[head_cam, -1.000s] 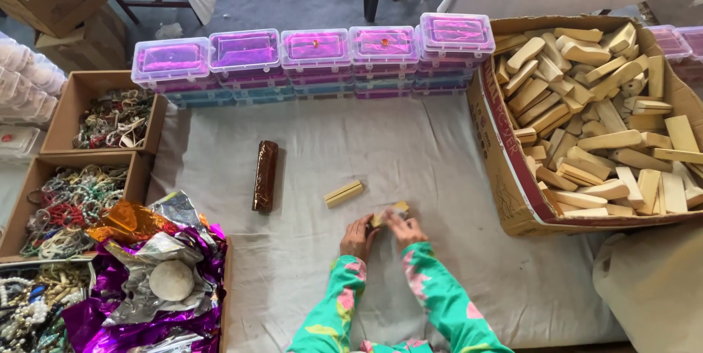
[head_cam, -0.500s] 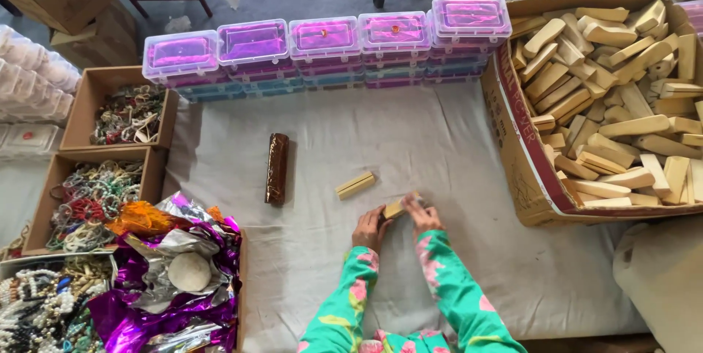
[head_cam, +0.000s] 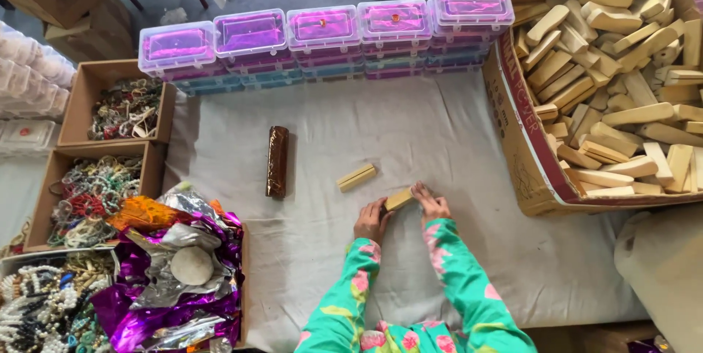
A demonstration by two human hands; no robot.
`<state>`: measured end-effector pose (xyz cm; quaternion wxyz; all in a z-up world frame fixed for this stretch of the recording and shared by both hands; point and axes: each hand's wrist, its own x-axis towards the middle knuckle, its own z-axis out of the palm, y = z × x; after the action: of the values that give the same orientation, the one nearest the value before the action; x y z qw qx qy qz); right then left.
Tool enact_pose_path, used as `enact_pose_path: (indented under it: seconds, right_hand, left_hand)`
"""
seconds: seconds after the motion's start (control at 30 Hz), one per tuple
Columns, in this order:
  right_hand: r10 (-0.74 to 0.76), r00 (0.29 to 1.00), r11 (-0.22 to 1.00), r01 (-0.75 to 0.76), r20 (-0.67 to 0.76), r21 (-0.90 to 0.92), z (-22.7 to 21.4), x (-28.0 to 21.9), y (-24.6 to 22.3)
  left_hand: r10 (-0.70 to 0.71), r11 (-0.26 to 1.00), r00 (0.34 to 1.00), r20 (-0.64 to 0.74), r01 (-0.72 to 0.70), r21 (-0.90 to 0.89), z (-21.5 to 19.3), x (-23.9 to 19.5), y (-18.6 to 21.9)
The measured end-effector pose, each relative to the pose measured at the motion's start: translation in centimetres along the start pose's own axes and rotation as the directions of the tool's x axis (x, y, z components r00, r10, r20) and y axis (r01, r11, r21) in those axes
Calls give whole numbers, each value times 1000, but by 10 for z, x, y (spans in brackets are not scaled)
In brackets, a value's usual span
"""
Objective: The person sands small rectangular wooden blocks using a piece of sandpaper, holding the wood with one hand and rubbing the surface with the other. After sanding several pieces, the person picks up and folds a piece of shiny purple foil.
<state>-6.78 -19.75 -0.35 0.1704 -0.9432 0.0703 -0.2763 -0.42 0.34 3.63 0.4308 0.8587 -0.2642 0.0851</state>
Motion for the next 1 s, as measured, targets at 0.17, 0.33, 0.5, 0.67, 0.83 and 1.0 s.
enact_pose_path:
  seconds: [0.17, 0.33, 0.5, 0.67, 0.83, 1.0]
  right_hand:
    - [80, 993, 994, -74, 88, -76, 6, -18, -52]
    - [27, 980, 1000, -24, 197, -18, -18, -6, -39]
    - [-47, 997, 999, 45, -56, -25, 15, -4, -5]
    - [70, 985, 997, -65, 159, -36, 9, -14, -69]
    - [-16, 982, 999, 24, 190, -44, -7, 2, -43]
    - [189, 974, 979, -177, 123, -103, 12, -1, -24]
  left_hand:
    - [26, 1000, 999, -20, -26, 5, 1, -3, -4]
    - [38, 999, 999, 8, -39, 21, 2, -3, -2]
    - [-1, 1000, 1000, -15, 1, 2, -3, -1, 5]
    - [-2, 1000, 1000, 13, 2, -4, -1, -3, -2]
    - [-20, 1000, 1000, 10, 20, 7, -2, -3, 2]
    - [-35, 999, 999, 5, 34, 16, 2, -3, 0]
